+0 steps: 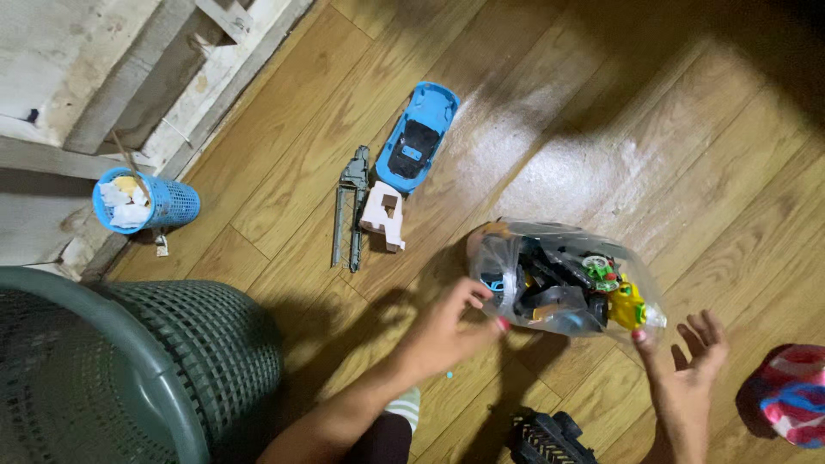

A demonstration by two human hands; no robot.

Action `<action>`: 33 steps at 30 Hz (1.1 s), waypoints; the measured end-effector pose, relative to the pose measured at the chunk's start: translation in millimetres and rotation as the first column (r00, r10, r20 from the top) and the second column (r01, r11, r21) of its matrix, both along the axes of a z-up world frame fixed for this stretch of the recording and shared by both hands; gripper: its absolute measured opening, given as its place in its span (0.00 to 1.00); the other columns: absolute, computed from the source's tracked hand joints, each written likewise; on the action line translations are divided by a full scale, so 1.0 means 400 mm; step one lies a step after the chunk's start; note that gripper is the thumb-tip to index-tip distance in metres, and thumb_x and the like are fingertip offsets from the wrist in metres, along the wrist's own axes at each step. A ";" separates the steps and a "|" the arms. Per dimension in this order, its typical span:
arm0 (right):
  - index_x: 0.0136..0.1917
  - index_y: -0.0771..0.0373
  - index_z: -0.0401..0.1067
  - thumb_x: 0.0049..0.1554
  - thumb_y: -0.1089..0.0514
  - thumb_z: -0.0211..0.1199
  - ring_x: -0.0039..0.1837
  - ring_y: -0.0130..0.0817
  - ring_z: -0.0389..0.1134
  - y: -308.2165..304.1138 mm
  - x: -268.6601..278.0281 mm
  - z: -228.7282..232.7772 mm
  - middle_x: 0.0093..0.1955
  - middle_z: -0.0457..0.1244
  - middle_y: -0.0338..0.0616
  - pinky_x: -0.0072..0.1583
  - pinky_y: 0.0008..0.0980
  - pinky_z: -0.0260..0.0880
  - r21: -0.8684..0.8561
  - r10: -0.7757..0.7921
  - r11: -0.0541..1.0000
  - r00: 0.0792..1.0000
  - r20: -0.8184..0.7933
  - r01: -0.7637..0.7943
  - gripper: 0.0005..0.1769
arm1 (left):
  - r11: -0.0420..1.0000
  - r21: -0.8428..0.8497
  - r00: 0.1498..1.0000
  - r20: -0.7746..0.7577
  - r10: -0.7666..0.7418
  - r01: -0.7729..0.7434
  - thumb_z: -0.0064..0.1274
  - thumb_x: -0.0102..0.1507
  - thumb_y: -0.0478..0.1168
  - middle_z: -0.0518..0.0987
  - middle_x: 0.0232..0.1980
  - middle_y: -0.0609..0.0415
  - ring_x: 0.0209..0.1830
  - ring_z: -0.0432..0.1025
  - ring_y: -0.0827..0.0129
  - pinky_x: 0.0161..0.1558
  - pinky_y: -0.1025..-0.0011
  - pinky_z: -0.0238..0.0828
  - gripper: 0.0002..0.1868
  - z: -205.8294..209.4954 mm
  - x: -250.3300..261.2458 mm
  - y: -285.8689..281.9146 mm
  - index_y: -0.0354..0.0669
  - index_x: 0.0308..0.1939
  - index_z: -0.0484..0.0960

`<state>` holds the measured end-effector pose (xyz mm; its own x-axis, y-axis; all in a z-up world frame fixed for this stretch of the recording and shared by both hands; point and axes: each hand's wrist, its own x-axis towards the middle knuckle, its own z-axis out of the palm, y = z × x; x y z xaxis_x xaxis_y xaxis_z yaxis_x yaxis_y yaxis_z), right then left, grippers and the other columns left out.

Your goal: The person sits on the floor and sorts scattered toy parts into a clear plastic bag. They pick up various pieces, including wheels and vehicle parts, and place them into the bag, then transfer the bag and remaining items into a green laundry basket.

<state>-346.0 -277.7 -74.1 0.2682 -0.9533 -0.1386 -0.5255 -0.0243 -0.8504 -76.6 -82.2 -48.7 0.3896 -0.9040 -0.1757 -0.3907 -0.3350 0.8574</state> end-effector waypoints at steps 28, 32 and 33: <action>0.47 0.65 0.74 0.63 0.57 0.63 0.75 0.41 0.61 0.088 0.029 0.118 0.73 0.59 0.49 0.74 0.38 0.59 0.002 0.007 1.000 0.923 0.385 -0.009 0.08 | 0.993 -0.084 0.996 -0.003 -0.085 0.084 0.57 0.71 0.33 0.83 0.47 0.54 0.49 0.75 0.76 0.56 0.78 0.68 0.05 0.049 0.066 -0.145 0.34 0.48 0.83; 0.48 0.65 0.76 0.63 0.58 0.63 0.76 0.41 0.60 0.081 0.006 0.169 0.72 0.60 0.48 0.77 0.38 0.58 -0.080 0.041 0.997 0.919 0.392 -0.010 0.07 | 0.996 -0.073 0.997 -0.067 -0.050 0.045 0.58 0.70 0.34 0.81 0.49 0.54 0.52 0.73 0.75 0.56 0.77 0.66 0.07 0.084 0.053 -0.169 0.35 0.51 0.82; 0.48 0.66 0.75 0.63 0.58 0.63 0.75 0.40 0.61 0.078 0.004 0.167 0.71 0.61 0.48 0.76 0.38 0.58 -0.037 0.016 0.999 0.929 0.370 -0.002 0.08 | 0.994 -0.044 0.994 -0.049 -0.098 0.096 0.58 0.69 0.34 0.81 0.50 0.54 0.54 0.73 0.74 0.59 0.75 0.66 0.09 0.084 0.052 -0.182 0.35 0.52 0.82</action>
